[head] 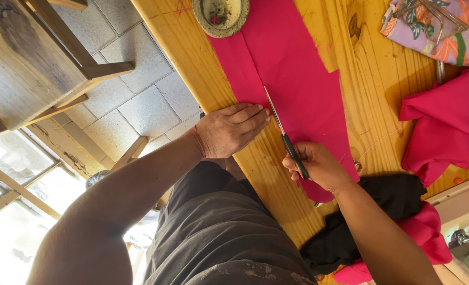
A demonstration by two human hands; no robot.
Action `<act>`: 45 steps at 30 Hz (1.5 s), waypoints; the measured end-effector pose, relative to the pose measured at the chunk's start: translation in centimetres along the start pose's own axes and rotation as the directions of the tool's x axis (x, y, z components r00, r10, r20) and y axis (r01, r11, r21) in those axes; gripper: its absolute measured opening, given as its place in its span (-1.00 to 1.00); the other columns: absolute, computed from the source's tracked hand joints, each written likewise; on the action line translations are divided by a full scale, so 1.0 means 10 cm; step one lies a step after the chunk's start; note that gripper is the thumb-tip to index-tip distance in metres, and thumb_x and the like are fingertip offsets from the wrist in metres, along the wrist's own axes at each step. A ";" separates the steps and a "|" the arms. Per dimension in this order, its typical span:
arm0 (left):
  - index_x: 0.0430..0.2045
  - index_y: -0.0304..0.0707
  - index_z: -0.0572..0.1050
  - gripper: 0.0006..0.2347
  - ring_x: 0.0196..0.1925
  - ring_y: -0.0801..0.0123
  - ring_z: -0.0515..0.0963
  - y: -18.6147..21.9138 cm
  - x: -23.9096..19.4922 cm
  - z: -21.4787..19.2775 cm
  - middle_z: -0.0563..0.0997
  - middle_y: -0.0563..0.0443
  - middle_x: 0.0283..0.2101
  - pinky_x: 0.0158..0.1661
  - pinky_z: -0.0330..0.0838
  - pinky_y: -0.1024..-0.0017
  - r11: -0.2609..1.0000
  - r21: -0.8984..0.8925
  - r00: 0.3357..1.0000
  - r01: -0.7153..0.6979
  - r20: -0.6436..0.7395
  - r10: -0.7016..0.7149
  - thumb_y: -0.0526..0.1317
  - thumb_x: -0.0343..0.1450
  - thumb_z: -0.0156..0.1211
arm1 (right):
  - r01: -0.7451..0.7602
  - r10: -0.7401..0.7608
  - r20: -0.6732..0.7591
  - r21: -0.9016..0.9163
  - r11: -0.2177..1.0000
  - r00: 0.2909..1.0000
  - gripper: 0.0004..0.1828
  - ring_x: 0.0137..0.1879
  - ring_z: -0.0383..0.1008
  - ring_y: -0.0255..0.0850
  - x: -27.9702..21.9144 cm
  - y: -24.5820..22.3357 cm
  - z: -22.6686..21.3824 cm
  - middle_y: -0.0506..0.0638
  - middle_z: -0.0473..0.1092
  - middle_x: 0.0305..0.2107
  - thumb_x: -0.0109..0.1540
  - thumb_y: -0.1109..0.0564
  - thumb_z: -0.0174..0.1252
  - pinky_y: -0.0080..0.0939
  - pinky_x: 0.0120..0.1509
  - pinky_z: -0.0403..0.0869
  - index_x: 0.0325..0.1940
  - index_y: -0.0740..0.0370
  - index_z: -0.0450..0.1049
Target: The person is pinning a pattern to pink fabric and then carefully cutting it out using fabric scissors on a wooden work table.
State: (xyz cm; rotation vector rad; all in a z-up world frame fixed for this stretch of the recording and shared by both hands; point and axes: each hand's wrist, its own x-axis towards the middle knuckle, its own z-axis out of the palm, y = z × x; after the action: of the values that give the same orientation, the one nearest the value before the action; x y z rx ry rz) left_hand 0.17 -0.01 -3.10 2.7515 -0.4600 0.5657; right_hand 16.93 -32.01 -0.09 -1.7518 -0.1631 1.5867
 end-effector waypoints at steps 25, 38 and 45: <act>0.33 -0.31 0.70 -0.67 0.50 0.03 0.65 -0.04 0.02 -0.01 0.69 -0.23 0.44 0.53 0.51 0.10 1.000 -0.003 0.999 -0.015 -0.028 0.015 -0.19 0.77 0.07 | -0.009 0.010 -0.060 0.023 1.000 0.998 -0.71 -0.45 0.78 -0.07 0.09 -0.24 0.04 0.22 0.61 -0.50 0.34 0.14 0.65 -0.28 -0.48 0.66 -0.09 0.42 0.71; 0.31 -0.32 0.70 -0.67 0.51 0.01 0.64 -0.06 0.02 -0.05 0.69 -0.26 0.44 0.54 0.49 0.11 0.999 -0.015 1.000 -0.031 -0.008 0.030 -0.20 0.77 0.05 | -0.003 0.002 -0.020 -0.024 1.000 1.000 -0.73 -0.46 0.80 -0.09 0.25 -0.27 -0.01 0.18 0.63 -0.50 0.38 0.11 0.61 -0.48 -0.63 0.40 -0.07 0.36 0.70; 0.32 -0.31 0.70 -0.67 0.52 0.02 0.63 -0.05 -0.01 -0.01 0.68 -0.25 0.44 0.55 0.48 0.10 0.999 0.001 0.999 -0.036 -0.007 0.036 -0.19 0.77 0.06 | 0.035 -0.035 -0.036 -0.008 0.999 0.999 -0.70 -0.47 0.79 -0.02 0.27 -0.30 0.00 0.23 0.62 -0.51 0.37 0.10 0.62 -0.34 -0.58 0.57 -0.10 0.40 0.69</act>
State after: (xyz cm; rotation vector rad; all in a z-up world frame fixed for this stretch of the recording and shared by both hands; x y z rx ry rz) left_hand 0.25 0.48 -3.13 2.7463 -0.5085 0.5843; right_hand 18.67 -28.35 -0.48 -1.7729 -0.1820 1.5304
